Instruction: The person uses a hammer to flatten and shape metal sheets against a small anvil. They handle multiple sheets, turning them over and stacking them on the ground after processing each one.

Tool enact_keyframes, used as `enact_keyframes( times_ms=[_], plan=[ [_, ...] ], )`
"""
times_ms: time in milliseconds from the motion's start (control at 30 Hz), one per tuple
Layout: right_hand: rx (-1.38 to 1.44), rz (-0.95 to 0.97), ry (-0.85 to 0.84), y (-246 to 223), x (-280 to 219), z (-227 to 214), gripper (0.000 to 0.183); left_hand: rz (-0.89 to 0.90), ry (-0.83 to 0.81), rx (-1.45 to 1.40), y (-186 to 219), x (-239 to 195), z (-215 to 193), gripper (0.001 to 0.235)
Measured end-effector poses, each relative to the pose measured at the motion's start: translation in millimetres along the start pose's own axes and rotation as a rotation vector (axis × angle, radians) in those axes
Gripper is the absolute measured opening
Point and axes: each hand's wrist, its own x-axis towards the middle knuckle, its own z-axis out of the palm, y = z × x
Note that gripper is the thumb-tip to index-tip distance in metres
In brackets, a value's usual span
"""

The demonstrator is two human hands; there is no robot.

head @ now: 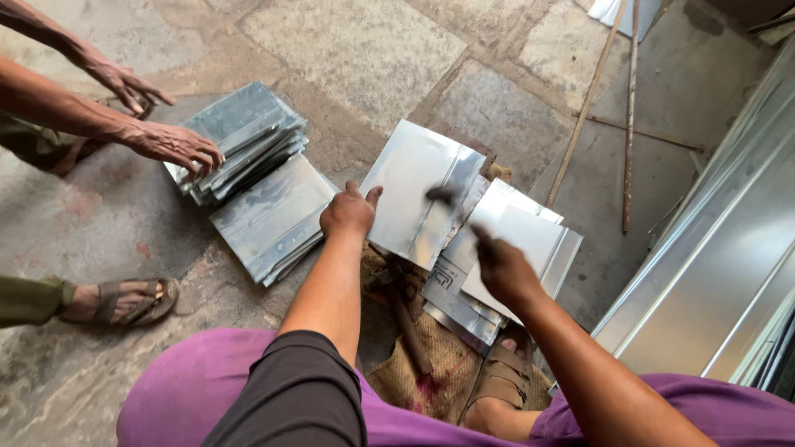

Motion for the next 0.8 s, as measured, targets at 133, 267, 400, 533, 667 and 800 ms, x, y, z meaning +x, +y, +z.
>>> enact_keyframes(
  times_ms=[133, 267, 400, 533, 667, 800],
  plan=[
    [-0.067, 0.132, 0.025, -21, 29, -20, 0.032, 0.020, 0.011, -0.003, -3, 1, -6, 0.066],
    [-0.072, -0.303, 0.364, -47, 63, -74, 0.018, 0.030, -0.009, 0.011, -6, -3, -7, 0.066],
    [0.264, -0.271, 0.606, -37, 52, -54, 0.019, 0.034, -0.009, 0.014, -9, -8, -11, 0.068],
    [-0.130, 0.006, 0.010, -7, 9, -9, 0.029, 0.006, -0.033, 0.011, -9, -13, -12, 0.065],
    [-0.065, 0.175, -0.043, -9, 18, -8, 0.035, 0.022, -0.048, 0.019, -6, -13, -17, 0.065],
    [-0.073, -0.286, 0.316, -39, 49, -55, 0.030, 0.020, -0.058, 0.062, -10, -17, -16, 0.066]
  ],
)
